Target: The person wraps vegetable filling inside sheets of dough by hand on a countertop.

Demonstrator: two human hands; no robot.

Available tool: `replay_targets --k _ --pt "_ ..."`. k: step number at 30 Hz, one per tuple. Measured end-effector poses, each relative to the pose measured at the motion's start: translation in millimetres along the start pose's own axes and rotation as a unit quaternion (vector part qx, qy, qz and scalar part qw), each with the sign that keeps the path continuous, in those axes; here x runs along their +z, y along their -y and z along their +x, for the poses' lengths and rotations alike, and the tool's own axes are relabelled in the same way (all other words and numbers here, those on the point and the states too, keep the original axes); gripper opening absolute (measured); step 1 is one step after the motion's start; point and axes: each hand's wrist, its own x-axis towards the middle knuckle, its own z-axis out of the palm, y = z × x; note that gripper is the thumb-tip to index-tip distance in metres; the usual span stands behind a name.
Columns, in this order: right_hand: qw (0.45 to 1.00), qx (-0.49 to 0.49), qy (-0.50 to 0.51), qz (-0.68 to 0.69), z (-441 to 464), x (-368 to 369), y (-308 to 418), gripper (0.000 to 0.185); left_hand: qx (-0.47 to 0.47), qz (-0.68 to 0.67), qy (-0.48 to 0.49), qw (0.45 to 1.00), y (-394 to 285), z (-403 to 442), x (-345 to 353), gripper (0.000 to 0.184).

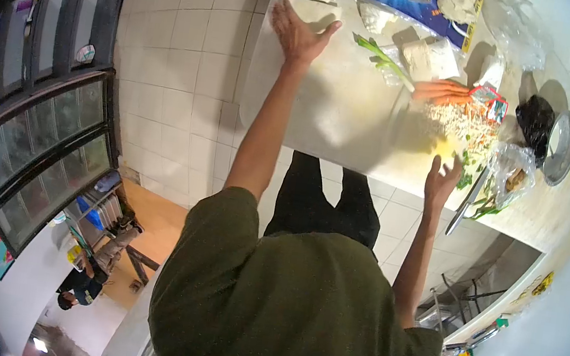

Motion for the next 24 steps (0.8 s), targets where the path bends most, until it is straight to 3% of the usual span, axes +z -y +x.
replay_targets --k 4,7,8,11,12,14,18,24 --pt "0.999 0.019 0.026 0.041 -35.6 37.8 16.0 0.056 0.022 -0.003 -0.023 0.999 -1.5 6.6 19.5 0.128" --pt "0.986 -0.079 0.094 0.116 -51.6 98.2 83.7 0.037 0.003 -0.053 0.014 0.998 -1.4 9.5 5.5 0.125" --pt "0.978 -0.160 0.107 0.083 -46.9 116.3 122.2 0.036 0.007 -0.042 0.001 0.999 -4.4 9.1 -8.1 0.109" --pt "0.962 -0.142 0.133 0.194 -26.1 193.4 200.6 0.040 0.019 -0.107 -0.035 0.993 25.2 7.2 -13.3 0.087" --pt "0.963 -0.126 0.133 0.196 -16.4 218.0 219.5 0.041 0.010 -0.133 -0.017 0.991 30.8 6.6 -14.7 0.068" --pt "0.964 -0.185 0.104 0.162 3.4 262.1 238.9 0.047 -0.001 -0.127 0.038 0.991 34.1 4.5 -19.4 0.065" --pt "0.981 -0.149 0.071 0.100 25.4 303.4 253.8 0.050 -0.041 -0.144 0.094 0.984 25.8 16.2 -26.1 0.062" --pt "0.984 -0.098 0.056 0.134 40.8 310.9 264.5 0.036 -0.036 -0.162 0.039 0.985 31.7 36.4 -14.9 0.053"
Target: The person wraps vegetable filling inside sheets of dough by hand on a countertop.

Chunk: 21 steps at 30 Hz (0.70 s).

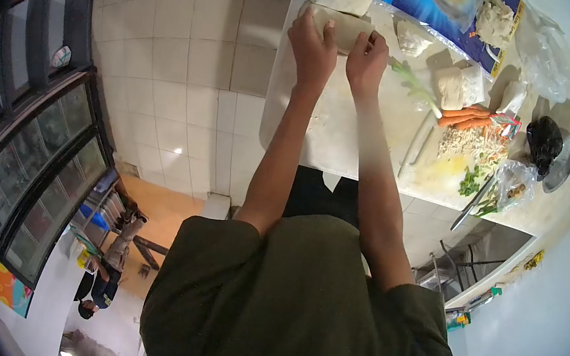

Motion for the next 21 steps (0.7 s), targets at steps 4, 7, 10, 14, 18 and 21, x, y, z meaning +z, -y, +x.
replay_targets --k 4,7,10,14,18,21 --pt "0.999 0.035 -0.017 0.022 11.8 6.3 -7.0 0.033 -0.031 0.000 0.014 0.999 9.1 12.8 -2.5 0.044" --pt "0.997 0.070 -0.010 0.022 16.9 2.6 -9.2 0.030 -0.065 -0.072 0.025 0.995 11.2 14.6 -3.3 0.043" --pt "0.994 0.101 0.004 0.039 19.8 1.0 -6.1 0.030 -0.077 -0.059 0.017 0.995 10.7 16.0 -4.6 0.037" --pt "0.985 0.156 0.055 0.056 25.4 -4.0 -9.0 0.033 -0.116 -0.100 0.030 0.988 5.5 17.8 -7.4 0.033" --pt "0.948 0.254 0.125 0.147 31.5 -1.0 -22.0 0.030 -0.173 -0.154 0.085 0.969 12.1 25.4 -12.7 0.035" --pt "0.925 0.290 0.168 0.180 34.5 -3.9 -22.6 0.029 -0.245 -0.259 0.149 0.922 18.9 34.8 -18.3 0.040"
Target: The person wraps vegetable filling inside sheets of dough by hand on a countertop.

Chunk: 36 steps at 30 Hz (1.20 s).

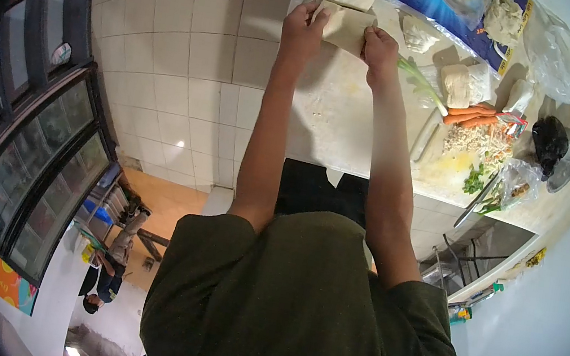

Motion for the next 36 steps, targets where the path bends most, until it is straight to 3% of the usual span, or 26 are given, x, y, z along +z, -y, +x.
replay_targets --k 4,7,12,15,21,24,27,30,36 --pt "0.998 -0.015 0.022 0.058 -2.5 0.0 2.1 0.034 -0.095 -0.057 0.065 0.992 -13.4 -2.1 -7.1 0.046" --pt "0.995 -0.007 0.057 0.079 -8.3 -4.2 9.0 0.031 -0.097 -0.099 0.091 0.986 -12.5 -2.0 -6.4 0.050" --pt "0.991 0.005 0.076 0.111 -22.2 -3.0 18.6 0.029 -0.050 -0.028 0.070 0.996 -10.0 -8.8 4.8 0.064" --pt "0.997 -0.049 -0.004 0.063 -16.1 6.5 7.0 0.030 -0.039 -0.025 0.045 0.998 -0.9 -9.6 7.0 0.068" --pt "0.963 -0.253 0.032 0.090 -23.9 12.8 -2.9 0.038 -0.012 -0.067 0.043 0.997 3.9 -13.9 9.1 0.065" --pt "0.975 -0.200 0.093 0.018 -25.3 -0.4 -1.5 0.037 -0.005 -0.090 0.042 0.995 5.0 -18.8 8.2 0.065" --pt "0.982 -0.181 0.052 0.028 -35.3 6.3 10.7 0.041 -0.011 -0.114 0.044 0.992 4.9 -21.7 7.4 0.064" --pt "0.971 -0.228 0.039 -0.055 -20.2 8.7 0.4 0.052 -0.005 -0.148 0.049 0.988 8.9 -21.2 7.7 0.062" --pt "0.959 -0.261 -0.075 -0.081 -28.0 34.2 6.4 0.058 -0.032 -0.280 0.031 0.959 4.1 -28.9 16.8 0.056"
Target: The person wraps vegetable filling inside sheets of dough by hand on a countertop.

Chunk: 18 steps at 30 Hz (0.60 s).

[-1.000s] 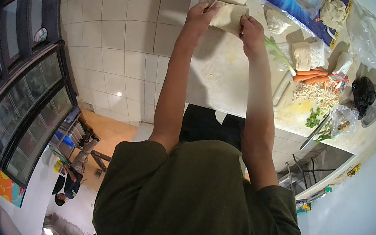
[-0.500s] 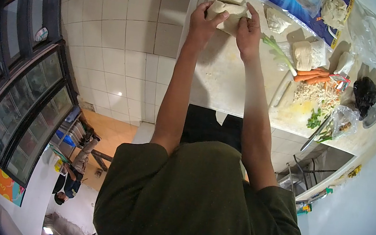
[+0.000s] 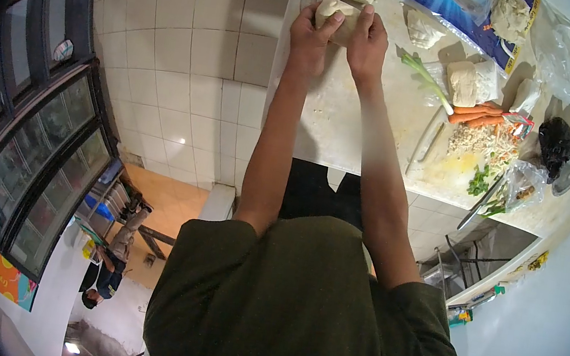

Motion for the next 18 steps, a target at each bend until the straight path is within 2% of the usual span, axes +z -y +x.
replay_targets --k 4,7,10,12,16,18 --pt "0.997 -0.052 -0.028 -0.055 0.4 2.5 10.5 0.054 -0.029 -0.078 0.016 0.996 -4.4 -9.0 3.0 0.051" --pt "0.996 -0.047 -0.033 -0.075 4.6 -0.8 11.3 0.052 -0.079 -0.052 -0.006 0.996 -7.7 -14.2 5.4 0.047" --pt "0.994 -0.056 -0.034 -0.083 2.8 -3.6 18.9 0.050 -0.083 -0.037 0.003 0.996 -4.8 -14.2 4.8 0.043" --pt "0.992 -0.060 -0.017 -0.107 -1.7 -9.5 29.0 0.048 -0.084 -0.051 0.048 0.994 -4.6 -12.6 2.3 0.044" --pt "0.963 -0.189 0.014 -0.193 -7.0 -20.9 45.6 0.038 -0.127 -0.150 0.076 0.978 -14.6 -23.4 13.0 0.046" --pt "0.945 -0.229 0.044 -0.229 -11.8 -25.9 53.8 0.031 -0.125 -0.219 0.037 0.967 -14.7 -24.7 27.3 0.041"
